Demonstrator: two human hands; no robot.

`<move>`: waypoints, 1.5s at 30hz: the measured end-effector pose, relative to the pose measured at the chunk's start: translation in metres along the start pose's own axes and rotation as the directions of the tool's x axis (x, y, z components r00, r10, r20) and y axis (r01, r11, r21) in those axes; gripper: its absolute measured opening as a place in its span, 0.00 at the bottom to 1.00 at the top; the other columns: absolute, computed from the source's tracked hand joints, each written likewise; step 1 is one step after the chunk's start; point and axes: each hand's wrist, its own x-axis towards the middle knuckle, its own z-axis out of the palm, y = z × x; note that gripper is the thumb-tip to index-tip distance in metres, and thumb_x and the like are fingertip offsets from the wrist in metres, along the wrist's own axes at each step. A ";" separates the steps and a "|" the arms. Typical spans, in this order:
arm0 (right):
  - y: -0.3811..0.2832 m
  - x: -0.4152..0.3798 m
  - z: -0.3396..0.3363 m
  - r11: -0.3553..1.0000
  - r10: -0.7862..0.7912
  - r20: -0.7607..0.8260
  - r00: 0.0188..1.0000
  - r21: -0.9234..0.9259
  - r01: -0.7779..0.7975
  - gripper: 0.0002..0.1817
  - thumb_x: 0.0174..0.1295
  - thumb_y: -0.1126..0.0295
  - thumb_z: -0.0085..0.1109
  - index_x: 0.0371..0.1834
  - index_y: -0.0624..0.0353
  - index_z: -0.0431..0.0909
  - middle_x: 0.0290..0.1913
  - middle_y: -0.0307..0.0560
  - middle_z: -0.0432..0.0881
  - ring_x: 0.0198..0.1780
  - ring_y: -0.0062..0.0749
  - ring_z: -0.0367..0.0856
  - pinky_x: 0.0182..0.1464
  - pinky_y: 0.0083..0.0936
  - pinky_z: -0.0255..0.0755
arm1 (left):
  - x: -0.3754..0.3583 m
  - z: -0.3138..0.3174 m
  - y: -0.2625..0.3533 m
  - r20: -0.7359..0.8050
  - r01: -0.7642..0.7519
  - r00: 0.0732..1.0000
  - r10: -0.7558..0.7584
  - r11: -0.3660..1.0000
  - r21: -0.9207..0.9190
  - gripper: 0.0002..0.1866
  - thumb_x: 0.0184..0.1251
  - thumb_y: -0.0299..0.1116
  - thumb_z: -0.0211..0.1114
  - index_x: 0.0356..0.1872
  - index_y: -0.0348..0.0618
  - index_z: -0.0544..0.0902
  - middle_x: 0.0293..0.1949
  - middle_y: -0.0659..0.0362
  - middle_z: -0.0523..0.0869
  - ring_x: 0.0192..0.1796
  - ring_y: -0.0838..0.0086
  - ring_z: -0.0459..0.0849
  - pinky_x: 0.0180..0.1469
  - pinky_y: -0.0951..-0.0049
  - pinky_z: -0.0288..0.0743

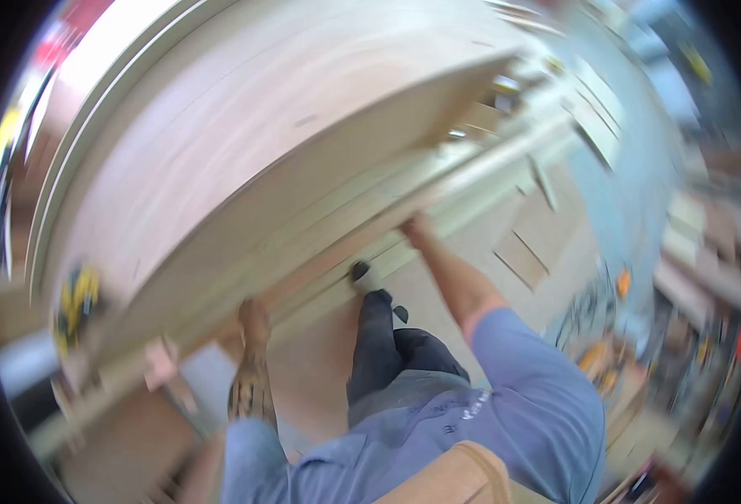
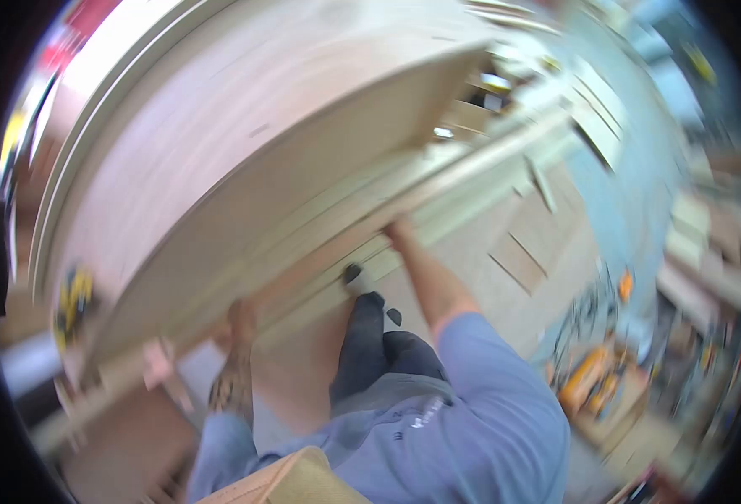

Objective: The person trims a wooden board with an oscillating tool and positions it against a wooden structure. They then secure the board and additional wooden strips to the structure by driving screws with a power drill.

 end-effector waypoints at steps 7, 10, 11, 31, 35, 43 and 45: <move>-0.007 -0.040 0.075 0.941 0.250 -0.143 0.958 0.268 -0.205 0.24 0.88 0.48 0.36 0.59 0.55 0.77 0.50 0.50 0.85 0.52 0.43 0.87 0.57 0.51 0.83 | 0.024 -0.005 0.001 0.284 0.339 0.893 -0.349 0.937 0.086 0.35 0.77 0.30 0.66 0.80 0.24 0.64 0.79 0.23 0.65 0.84 0.30 0.59 0.88 0.41 0.54; -0.011 -0.034 0.081 0.941 0.290 -0.123 0.949 0.220 -0.259 0.26 0.89 0.47 0.33 0.63 0.55 0.74 0.52 0.50 0.85 0.55 0.44 0.87 0.63 0.52 0.82 | 0.041 -0.014 0.014 0.388 0.425 0.812 -0.437 0.897 0.120 0.39 0.79 0.30 0.64 0.82 0.22 0.59 0.81 0.24 0.62 0.85 0.30 0.58 0.89 0.43 0.54; -0.002 -0.022 0.083 0.939 0.286 -0.124 0.950 0.232 -0.252 0.26 0.89 0.47 0.33 0.63 0.55 0.74 0.52 0.50 0.85 0.55 0.44 0.87 0.63 0.52 0.82 | 0.047 -0.017 0.013 0.384 0.414 0.818 -0.428 0.902 0.124 0.39 0.79 0.30 0.64 0.82 0.22 0.59 0.81 0.24 0.62 0.85 0.30 0.58 0.89 0.43 0.54; -0.004 0.018 0.002 0.292 -0.314 0.145 0.938 -0.926 0.241 0.32 0.80 0.47 0.53 0.45 0.72 0.89 0.34 0.58 0.92 0.36 0.48 0.93 0.43 0.45 0.85 | -0.025 -0.014 0.201 0.684 0.445 0.711 -0.162 0.857 -0.259 0.29 0.78 0.46 0.68 0.69 0.34 0.81 0.62 0.37 0.89 0.66 0.42 0.87 0.68 0.51 0.79; -0.075 0.004 -0.080 0.629 -0.219 -0.155 0.963 -0.777 0.018 0.24 0.78 0.53 0.59 0.49 0.68 0.89 0.37 0.55 0.93 0.36 0.41 0.93 0.45 0.44 0.85 | -0.034 0.022 0.200 0.756 0.450 0.642 -0.124 0.860 -0.241 0.28 0.75 0.49 0.69 0.65 0.36 0.85 0.56 0.40 0.92 0.63 0.43 0.89 0.65 0.50 0.81; -0.297 0.047 -0.160 0.246 -0.757 0.111 0.644 -0.865 0.438 0.12 0.78 0.65 0.58 0.49 0.62 0.85 0.44 0.65 0.87 0.50 0.65 0.87 0.54 0.52 0.80 | 0.122 0.013 0.287 0.591 0.302 0.801 -0.100 0.919 -0.254 0.27 0.77 0.44 0.68 0.67 0.34 0.83 0.59 0.37 0.90 0.63 0.44 0.89 0.65 0.53 0.82; -0.357 0.090 -0.155 0.185 -0.765 0.209 0.609 -0.834 0.519 0.10 0.78 0.68 0.57 0.50 0.62 0.84 0.45 0.63 0.86 0.51 0.65 0.87 0.54 0.53 0.80 | 0.152 0.003 0.342 0.519 0.327 0.841 -0.153 0.908 -0.262 0.27 0.78 0.43 0.67 0.68 0.34 0.82 0.60 0.37 0.89 0.63 0.45 0.90 0.65 0.54 0.82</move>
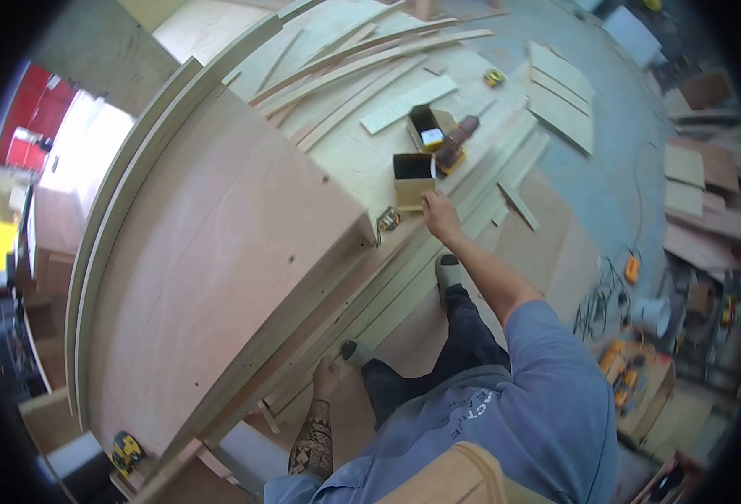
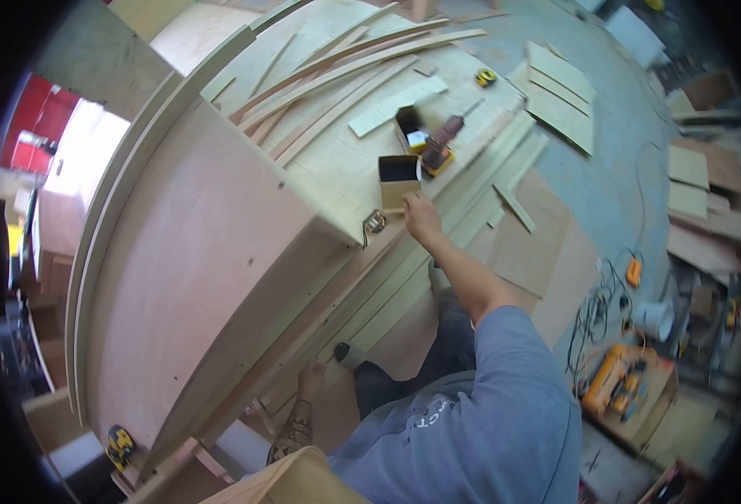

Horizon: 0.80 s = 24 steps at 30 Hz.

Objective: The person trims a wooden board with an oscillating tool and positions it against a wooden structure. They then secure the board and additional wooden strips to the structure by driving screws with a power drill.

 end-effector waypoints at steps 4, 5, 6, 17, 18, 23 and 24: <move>0.030 0.117 0.033 0.955 -0.148 0.278 0.949 -0.211 0.211 0.10 0.77 0.74 0.52 0.52 0.61 0.82 0.52 0.61 0.85 0.54 0.63 0.87 0.57 0.54 0.83 | -0.047 0.022 0.147 -0.111 0.177 0.964 -0.240 0.898 -0.402 0.25 0.85 0.42 0.64 0.71 0.35 0.81 0.59 0.44 0.91 0.61 0.55 0.91 0.65 0.57 0.82; 0.037 0.138 0.042 0.934 -0.105 0.397 0.912 -0.276 0.227 0.10 0.77 0.74 0.52 0.52 0.60 0.83 0.52 0.60 0.86 0.56 0.61 0.88 0.58 0.54 0.84 | -0.058 0.040 0.173 -0.007 0.255 0.953 -0.303 0.812 -0.524 0.25 0.85 0.43 0.64 0.71 0.36 0.81 0.60 0.44 0.91 0.61 0.54 0.91 0.65 0.57 0.82; 0.047 0.153 0.052 0.904 -0.049 0.497 0.866 -0.346 0.250 0.10 0.77 0.74 0.52 0.52 0.60 0.83 0.52 0.60 0.86 0.57 0.59 0.89 0.58 0.54 0.85 | -0.073 0.062 0.189 0.100 0.320 0.937 -0.334 0.710 -0.627 0.25 0.85 0.44 0.64 0.71 0.36 0.81 0.61 0.44 0.91 0.62 0.53 0.91 0.66 0.57 0.82; 0.074 0.185 0.080 0.754 -0.130 0.686 0.716 -0.400 0.521 0.09 0.73 0.72 0.61 0.45 0.56 0.92 0.50 0.54 0.94 0.53 0.48 0.95 0.52 0.42 0.90 | -0.084 0.117 0.290 0.198 0.247 0.963 -0.186 0.902 -0.354 0.30 0.83 0.53 0.65 0.71 0.39 0.82 0.60 0.41 0.91 0.62 0.52 0.91 0.67 0.56 0.81; 0.077 0.186 0.080 0.747 -0.147 0.694 0.704 -0.389 0.540 0.09 0.73 0.72 0.61 0.45 0.56 0.92 0.50 0.54 0.94 0.53 0.48 0.95 0.52 0.42 0.90 | -0.075 0.112 0.298 0.112 0.254 0.967 -0.229 0.885 -0.390 0.30 0.84 0.53 0.64 0.71 0.39 0.82 0.59 0.41 0.91 0.61 0.53 0.91 0.65 0.56 0.82; 0.075 0.176 0.067 0.785 -0.166 0.615 0.771 -0.390 0.481 0.08 0.75 0.73 0.59 0.45 0.57 0.89 0.51 0.50 0.90 0.55 0.47 0.93 0.54 0.43 0.90 | -0.035 0.103 0.321 -0.011 0.259 0.956 -0.294 0.859 -0.441 0.27 0.83 0.47 0.66 0.70 0.37 0.82 0.56 0.44 0.93 0.60 0.53 0.92 0.64 0.56 0.84; 0.073 0.173 0.068 0.812 -0.135 0.587 0.798 -0.396 0.429 0.08 0.76 0.73 0.58 0.46 0.57 0.88 0.53 0.50 0.89 0.56 0.47 0.92 0.54 0.42 0.90 | -0.030 0.105 0.323 0.032 0.272 0.955 -0.294 0.830 -0.487 0.27 0.83 0.47 0.67 0.71 0.38 0.82 0.55 0.45 0.93 0.59 0.54 0.93 0.63 0.57 0.84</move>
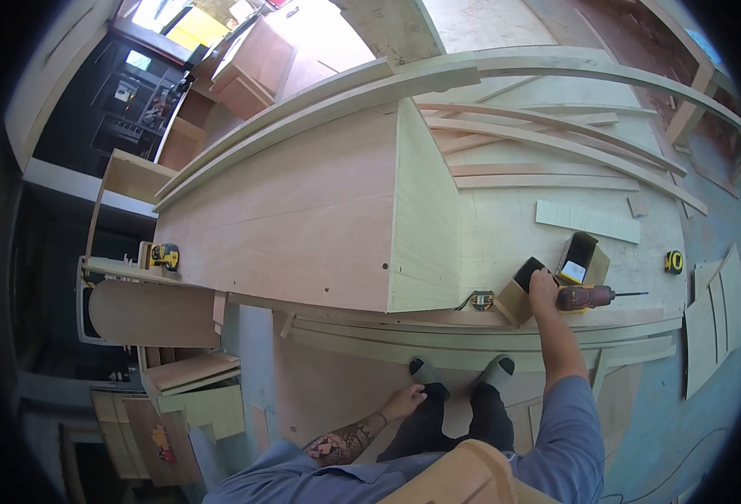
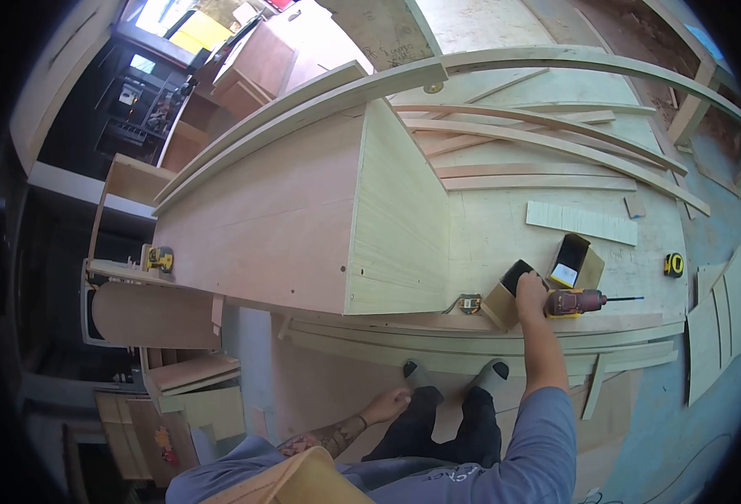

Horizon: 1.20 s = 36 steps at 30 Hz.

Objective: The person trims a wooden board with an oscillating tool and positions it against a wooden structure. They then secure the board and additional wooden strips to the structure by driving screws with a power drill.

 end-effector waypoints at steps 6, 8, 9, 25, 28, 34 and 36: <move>-0.003 0.012 0.001 1.000 0.001 0.100 0.995 -0.017 0.001 0.12 0.78 0.71 0.55 0.50 0.58 0.89 0.54 0.53 0.89 0.57 0.49 0.92 0.55 0.45 0.90 | -0.007 0.009 0.008 0.028 0.013 1.000 -0.012 1.000 -0.028 0.27 0.83 0.47 0.67 0.71 0.38 0.82 0.54 0.46 0.94 0.58 0.57 0.93 0.62 0.59 0.84; -0.002 0.011 0.000 0.999 0.002 0.098 0.995 -0.039 0.002 0.12 0.78 0.71 0.55 0.50 0.58 0.90 0.53 0.53 0.90 0.55 0.49 0.93 0.55 0.44 0.89 | -0.012 0.013 -0.004 0.033 -0.003 0.999 0.004 1.000 -0.023 0.28 0.83 0.48 0.67 0.71 0.38 0.81 0.55 0.45 0.93 0.58 0.57 0.93 0.63 0.58 0.84; -0.001 0.012 0.001 0.998 -0.008 0.101 0.995 -0.063 0.014 0.11 0.77 0.72 0.56 0.50 0.58 0.89 0.52 0.54 0.90 0.55 0.48 0.93 0.54 0.44 0.89 | -0.015 0.015 -0.012 0.028 -0.009 1.000 0.009 1.000 0.020 0.28 0.83 0.48 0.66 0.71 0.38 0.82 0.56 0.45 0.93 0.59 0.55 0.93 0.64 0.57 0.84; -0.008 -0.023 0.019 0.154 0.285 -0.016 0.958 0.988 -0.029 0.13 0.68 0.69 0.70 0.49 0.64 0.80 0.34 0.47 0.88 0.37 0.32 0.89 0.41 0.30 0.86 | 0.038 0.026 0.012 0.061 -0.145 0.988 0.141 0.986 0.079 0.22 0.81 0.46 0.67 0.63 0.38 0.86 0.54 0.42 0.92 0.59 0.50 0.92 0.61 0.53 0.84; -0.031 -0.086 -0.043 -0.524 0.248 0.245 0.937 0.848 -0.083 0.11 0.73 0.75 0.64 0.54 0.60 0.77 0.42 0.51 0.88 0.38 0.34 0.91 0.44 0.29 0.91 | 0.065 0.032 0.046 0.096 -0.246 0.967 0.237 0.964 0.098 0.19 0.82 0.43 0.66 0.59 0.39 0.87 0.48 0.42 0.93 0.52 0.51 0.93 0.56 0.54 0.85; 0.018 -0.232 -0.056 -0.782 0.221 0.252 0.942 0.623 0.017 0.09 0.72 0.77 0.55 0.53 0.57 0.78 0.38 0.48 0.82 0.36 0.34 0.81 0.41 0.32 0.77 | 0.125 0.054 0.188 -0.013 -0.482 0.876 0.481 0.876 -0.018 0.18 0.80 0.35 0.67 0.66 0.41 0.85 0.42 0.48 0.92 0.46 0.56 0.93 0.51 0.58 0.85; 0.046 -0.277 -0.069 -0.735 0.228 0.270 0.935 0.677 -0.017 0.10 0.69 0.77 0.54 0.51 0.57 0.77 0.37 0.47 0.81 0.36 0.35 0.79 0.42 0.34 0.75 | 0.159 0.074 0.244 -0.162 -0.668 0.733 0.661 0.744 0.016 0.22 0.74 0.31 0.72 0.68 0.42 0.84 0.40 0.52 0.90 0.42 0.59 0.91 0.49 0.60 0.86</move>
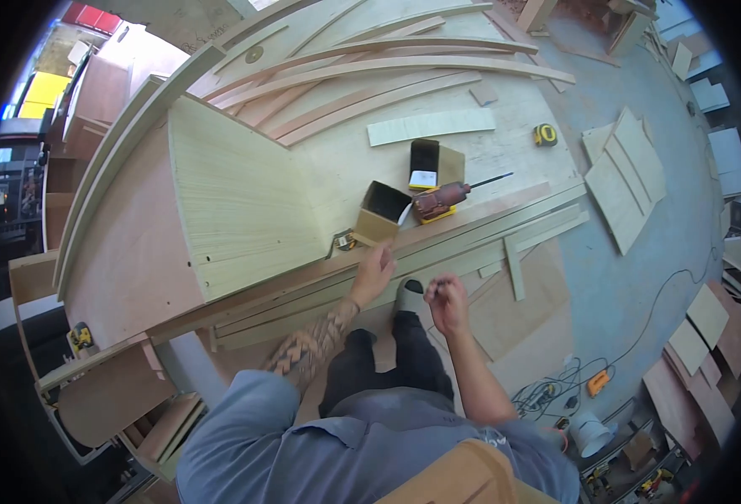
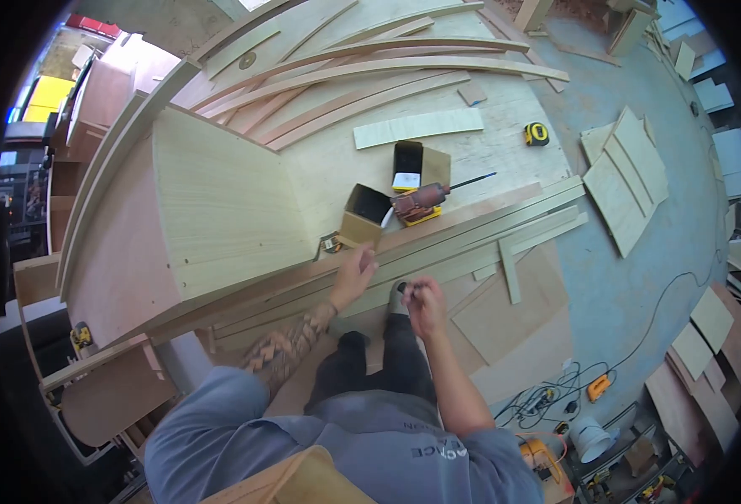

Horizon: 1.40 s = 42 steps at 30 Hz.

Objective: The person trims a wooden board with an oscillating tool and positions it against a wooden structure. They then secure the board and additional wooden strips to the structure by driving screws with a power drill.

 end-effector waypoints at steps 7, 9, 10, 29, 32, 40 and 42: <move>-0.071 -0.114 -0.055 0.996 -0.031 -0.171 0.985 0.075 0.044 0.05 0.68 0.69 0.58 0.42 0.56 0.76 0.37 0.48 0.80 0.39 0.37 0.78 0.42 0.33 0.73 | 0.132 0.065 0.046 -0.143 -0.142 0.983 0.117 0.974 -0.179 0.27 0.63 0.34 0.84 0.62 0.41 0.88 0.45 0.53 0.94 0.46 0.65 0.93 0.55 0.64 0.87; -0.081 -0.134 -0.057 0.992 -0.074 -0.141 0.987 0.091 0.087 0.05 0.67 0.69 0.59 0.42 0.56 0.78 0.39 0.47 0.81 0.40 0.37 0.78 0.42 0.33 0.73 | 0.148 0.080 0.039 -0.029 -0.110 0.994 0.106 0.951 -0.288 0.26 0.60 0.37 0.87 0.58 0.42 0.89 0.47 0.52 0.95 0.48 0.66 0.94 0.56 0.65 0.88; -0.082 -0.142 -0.058 0.989 -0.080 -0.166 0.983 0.110 0.099 0.06 0.67 0.70 0.59 0.43 0.57 0.79 0.38 0.46 0.81 0.40 0.36 0.78 0.41 0.33 0.73 | 0.153 0.091 0.026 0.081 -0.048 0.993 0.084 0.925 -0.376 0.26 0.59 0.39 0.88 0.56 0.42 0.90 0.48 0.52 0.96 0.50 0.66 0.95 0.57 0.65 0.88; -0.005 -0.122 0.035 0.999 -0.013 0.083 0.996 -0.045 0.017 0.21 0.78 0.77 0.62 0.71 0.69 0.74 0.55 0.47 0.82 0.52 0.29 0.82 0.59 0.23 0.83 | -0.200 -0.176 0.095 0.067 -0.014 0.995 0.070 0.789 -0.614 0.33 0.77 0.45 0.77 0.75 0.43 0.77 0.60 0.58 0.88 0.63 0.72 0.85 0.73 0.64 0.78; 0.059 -0.125 0.106 0.998 0.064 0.217 0.974 -0.011 -0.063 0.23 0.78 0.76 0.63 0.73 0.69 0.73 0.57 0.50 0.83 0.54 0.30 0.83 0.63 0.24 0.84 | -0.282 -0.262 0.064 0.015 0.004 1.000 0.009 0.738 -0.675 0.31 0.73 0.43 0.80 0.71 0.42 0.79 0.59 0.59 0.88 0.61 0.73 0.86 0.69 0.64 0.81; 0.267 -0.182 0.276 0.900 0.424 0.456 0.783 -0.307 -0.309 0.10 0.82 0.66 0.64 0.57 0.60 0.84 0.46 0.40 0.89 0.48 0.26 0.89 0.55 0.24 0.88 | -0.503 -0.419 -0.027 -0.346 -0.101 0.928 -0.142 0.795 -0.598 0.28 0.67 0.39 0.85 0.63 0.42 0.83 0.49 0.63 0.91 0.51 0.77 0.89 0.56 0.70 0.86; 0.319 -0.202 0.318 0.863 0.502 0.358 0.787 -0.270 -0.428 0.09 0.82 0.65 0.65 0.54 0.59 0.85 0.47 0.42 0.90 0.49 0.28 0.90 0.54 0.27 0.91 | -0.542 -0.436 -0.042 -0.443 -0.131 0.883 -0.155 0.824 -0.551 0.26 0.67 0.39 0.84 0.61 0.42 0.84 0.47 0.63 0.91 0.49 0.77 0.89 0.55 0.69 0.86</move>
